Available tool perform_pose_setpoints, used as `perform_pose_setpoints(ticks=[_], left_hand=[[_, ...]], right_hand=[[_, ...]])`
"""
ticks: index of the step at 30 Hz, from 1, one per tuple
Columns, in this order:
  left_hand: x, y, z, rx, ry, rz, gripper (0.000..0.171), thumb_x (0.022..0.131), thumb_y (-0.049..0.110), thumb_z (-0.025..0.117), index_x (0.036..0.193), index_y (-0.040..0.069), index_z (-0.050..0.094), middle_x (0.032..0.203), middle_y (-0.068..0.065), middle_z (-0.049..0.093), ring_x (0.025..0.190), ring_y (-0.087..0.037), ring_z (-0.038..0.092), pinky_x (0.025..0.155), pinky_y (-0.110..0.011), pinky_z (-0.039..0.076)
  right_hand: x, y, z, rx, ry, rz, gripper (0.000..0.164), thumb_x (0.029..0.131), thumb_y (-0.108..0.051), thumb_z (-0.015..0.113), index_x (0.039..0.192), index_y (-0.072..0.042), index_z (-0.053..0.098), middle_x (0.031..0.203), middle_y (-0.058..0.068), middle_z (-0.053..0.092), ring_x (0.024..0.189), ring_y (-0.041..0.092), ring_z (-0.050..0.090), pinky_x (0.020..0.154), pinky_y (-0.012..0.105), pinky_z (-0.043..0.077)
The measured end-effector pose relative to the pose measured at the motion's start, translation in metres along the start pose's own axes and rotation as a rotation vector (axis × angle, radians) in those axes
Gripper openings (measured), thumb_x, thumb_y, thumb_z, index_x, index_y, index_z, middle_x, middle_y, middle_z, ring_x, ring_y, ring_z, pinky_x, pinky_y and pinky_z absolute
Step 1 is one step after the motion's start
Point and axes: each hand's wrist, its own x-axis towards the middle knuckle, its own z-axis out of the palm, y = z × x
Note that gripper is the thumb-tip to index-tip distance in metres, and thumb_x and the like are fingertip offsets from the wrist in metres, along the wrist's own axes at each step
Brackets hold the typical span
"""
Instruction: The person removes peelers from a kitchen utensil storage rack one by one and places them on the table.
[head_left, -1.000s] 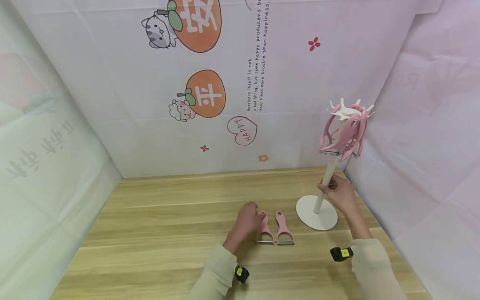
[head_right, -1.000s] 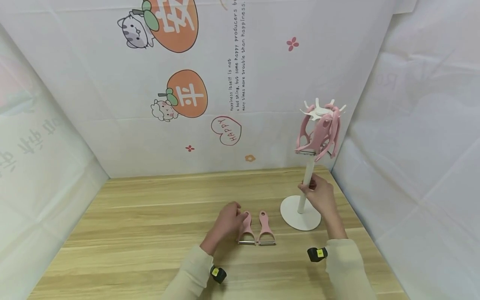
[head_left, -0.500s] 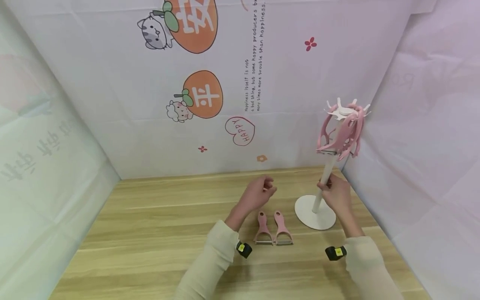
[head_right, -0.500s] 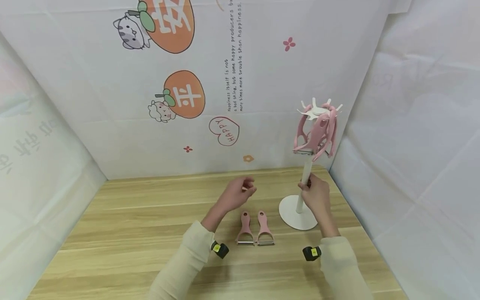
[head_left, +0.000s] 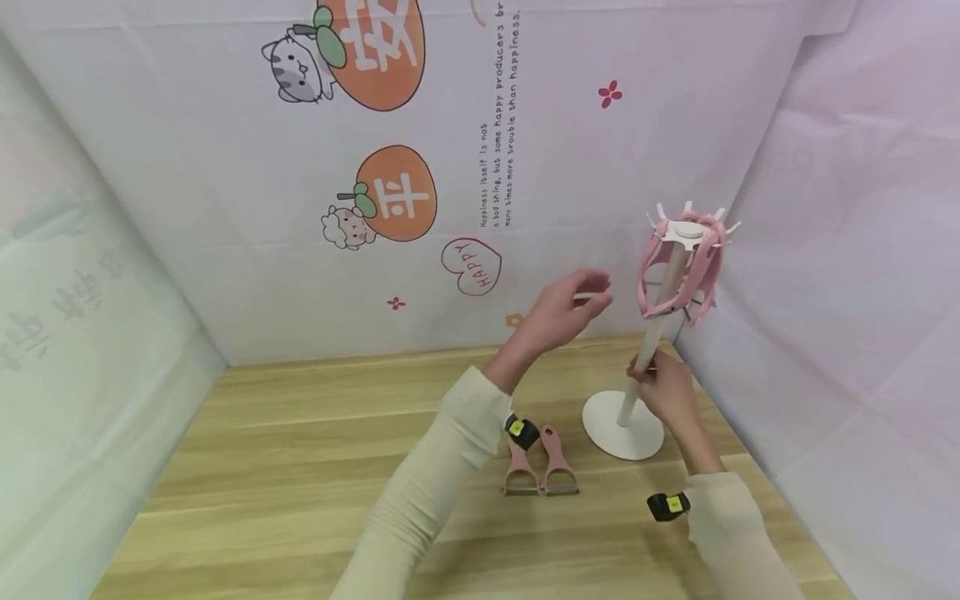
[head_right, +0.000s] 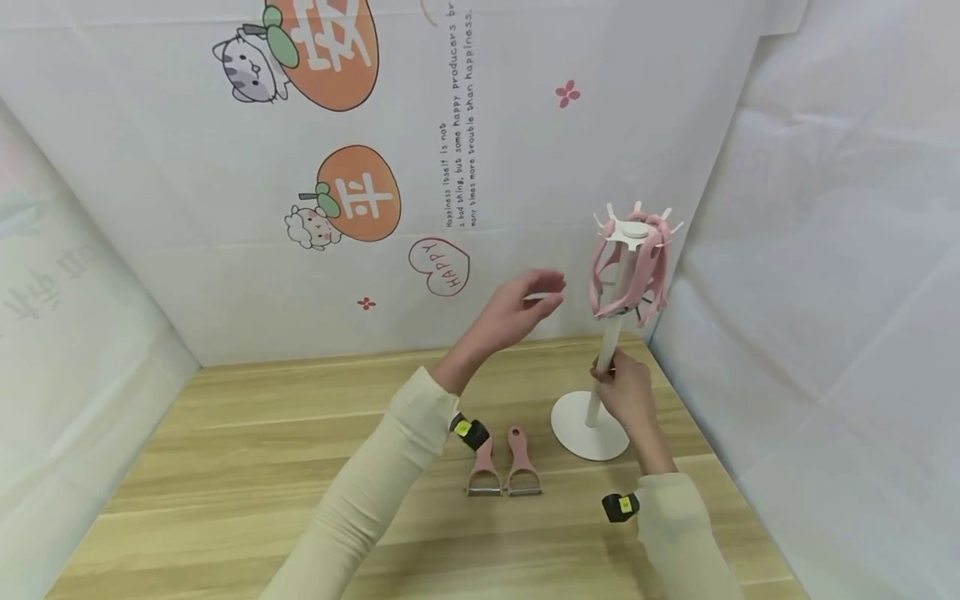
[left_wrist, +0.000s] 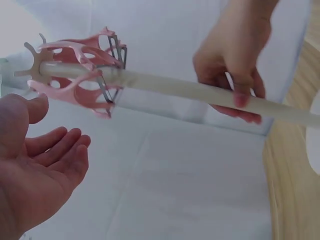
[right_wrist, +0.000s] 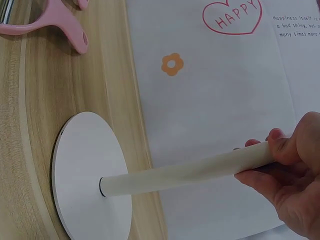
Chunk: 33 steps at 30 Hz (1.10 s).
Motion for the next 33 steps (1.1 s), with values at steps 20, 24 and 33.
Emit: perform_pose_setpoints(ticks=[20,24,33], left_hand=[[0.047,0.041,0.010,0.041,0.039,0.060,0.037,0.101,0.016,0.058,0.135,0.003,0.055,0.125,-0.010,0.067,0.112,-0.016,0.065,0.085,-0.013,0.052],[0.048,0.043,0.007,0.030,0.051,0.068,0.038,0.100,0.017,0.059,0.135,0.002,0.055,0.122,-0.011,0.067,0.110,-0.018,0.065,0.083,-0.014,0.052],[0.046,0.046,-0.003,-0.037,0.061,0.024,0.035,0.100,0.016,0.059,0.131,0.001,0.053,0.117,-0.011,0.064,0.108,-0.017,0.063,0.083,-0.015,0.052]], right_hand=[[0.000,0.002,0.002,0.020,-0.003,-0.041,0.006,0.088,-0.001,0.069,0.090,0.003,0.066,0.089,0.025,0.074,0.081,0.041,0.074,0.071,0.054,0.058],[0.001,0.005,0.001,0.013,-0.009,-0.044,0.007,0.088,-0.001,0.069,0.090,0.004,0.065,0.090,0.025,0.073,0.081,0.041,0.074,0.072,0.054,0.059],[-0.001,0.002,-0.003,0.033,-0.041,-0.025,0.007,0.089,0.001,0.068,0.093,0.005,0.064,0.093,0.027,0.073,0.085,0.044,0.073,0.074,0.055,0.059]])
